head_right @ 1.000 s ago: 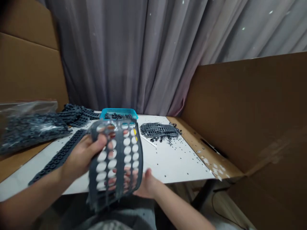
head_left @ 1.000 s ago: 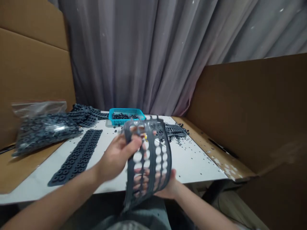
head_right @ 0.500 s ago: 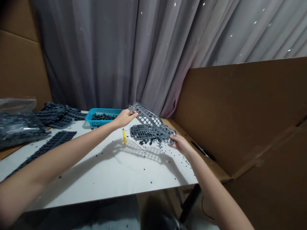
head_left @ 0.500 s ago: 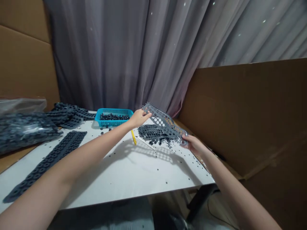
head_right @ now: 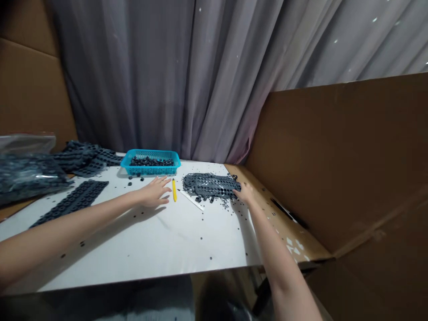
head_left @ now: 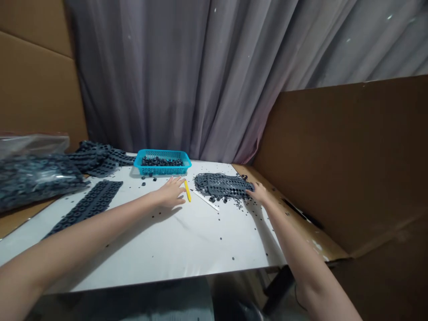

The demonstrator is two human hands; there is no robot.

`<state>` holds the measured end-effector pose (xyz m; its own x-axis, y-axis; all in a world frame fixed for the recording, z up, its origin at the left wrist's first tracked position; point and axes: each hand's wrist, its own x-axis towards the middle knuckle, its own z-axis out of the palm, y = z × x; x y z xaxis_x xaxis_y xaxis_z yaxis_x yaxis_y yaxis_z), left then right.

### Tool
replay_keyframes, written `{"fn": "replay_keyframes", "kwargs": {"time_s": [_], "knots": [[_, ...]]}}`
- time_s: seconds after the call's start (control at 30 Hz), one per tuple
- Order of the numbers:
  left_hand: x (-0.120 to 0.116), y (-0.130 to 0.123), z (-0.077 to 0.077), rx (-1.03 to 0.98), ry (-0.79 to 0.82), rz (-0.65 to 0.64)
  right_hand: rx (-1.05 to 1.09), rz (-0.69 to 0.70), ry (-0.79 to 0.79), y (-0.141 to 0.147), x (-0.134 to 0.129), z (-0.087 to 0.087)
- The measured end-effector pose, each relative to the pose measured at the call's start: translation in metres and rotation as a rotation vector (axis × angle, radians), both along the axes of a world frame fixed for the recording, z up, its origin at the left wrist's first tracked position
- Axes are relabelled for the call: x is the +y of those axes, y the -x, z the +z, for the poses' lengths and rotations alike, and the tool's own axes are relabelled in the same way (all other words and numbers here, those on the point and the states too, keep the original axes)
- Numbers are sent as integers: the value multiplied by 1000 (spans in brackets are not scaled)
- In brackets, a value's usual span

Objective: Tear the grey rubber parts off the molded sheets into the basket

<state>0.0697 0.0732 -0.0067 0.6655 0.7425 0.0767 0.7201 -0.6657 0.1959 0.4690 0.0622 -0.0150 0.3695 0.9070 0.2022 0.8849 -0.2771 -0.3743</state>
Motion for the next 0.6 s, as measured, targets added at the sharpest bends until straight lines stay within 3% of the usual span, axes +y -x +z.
{"fn": "replay_keyframes", "kwargs": {"time_s": [0.2, 0.37, 0.5, 0.6], "knots": [[-18, 68, 10, 30, -79, 91, -163, 275, 28, 97, 22, 1], [-14, 152, 24, -12, -131, 281, -213, 241, 151, 170, 50, -9], [-22, 230, 29, -60, -102, 458, -191, 167, 263, 179, 61, -8], [-39, 265, 21, -112, -12, 554, -154, 150, 311, 170, 65, 1]]}}
